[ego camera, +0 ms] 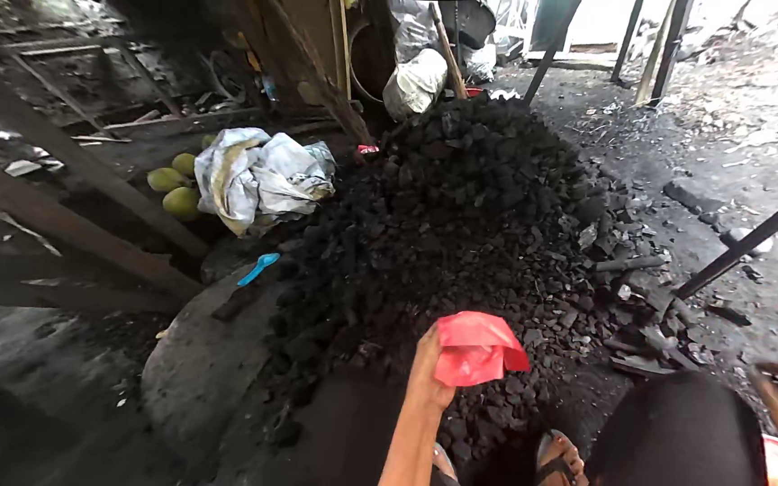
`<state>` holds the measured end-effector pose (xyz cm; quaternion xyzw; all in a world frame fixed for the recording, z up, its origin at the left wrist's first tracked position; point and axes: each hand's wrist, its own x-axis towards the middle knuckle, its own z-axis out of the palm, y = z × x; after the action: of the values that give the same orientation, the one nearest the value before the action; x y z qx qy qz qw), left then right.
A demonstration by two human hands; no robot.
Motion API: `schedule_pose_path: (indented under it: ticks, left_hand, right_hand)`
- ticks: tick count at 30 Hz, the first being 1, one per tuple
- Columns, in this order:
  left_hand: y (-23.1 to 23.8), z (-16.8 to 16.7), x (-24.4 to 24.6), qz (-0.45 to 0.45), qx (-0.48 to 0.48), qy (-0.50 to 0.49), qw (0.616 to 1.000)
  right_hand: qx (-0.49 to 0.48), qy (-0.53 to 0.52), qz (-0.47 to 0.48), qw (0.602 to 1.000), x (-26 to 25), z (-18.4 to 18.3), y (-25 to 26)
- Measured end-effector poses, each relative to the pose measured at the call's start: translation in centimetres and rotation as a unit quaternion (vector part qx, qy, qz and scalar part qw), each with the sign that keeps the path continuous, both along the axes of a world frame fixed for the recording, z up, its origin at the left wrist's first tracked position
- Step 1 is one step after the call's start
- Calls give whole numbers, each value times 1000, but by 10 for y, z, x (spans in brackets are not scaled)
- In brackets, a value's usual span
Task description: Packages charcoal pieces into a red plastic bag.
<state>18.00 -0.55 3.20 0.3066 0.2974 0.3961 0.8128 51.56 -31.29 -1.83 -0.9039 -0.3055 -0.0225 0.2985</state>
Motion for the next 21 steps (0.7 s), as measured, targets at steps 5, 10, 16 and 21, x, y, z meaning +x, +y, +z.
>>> schedule_pose_path:
  ticks: [5,10,16,21]
  left_hand:
    - [13,17,-6,40,-73,-118,990]
    - [26,5,-36,103,-136,-88,981]
    - [29,-37,-60,87,-88,-8,992]
    - [54,-62,-56,110,119,419,894]
  right_hand:
    - [-71,217,238,944,-71,43,125]
    - [87,481,306,817,-119,-19,194]
    - [235,611,120,747,-154,-22,238]
    - [216,554,100,798,-162,-39,238]
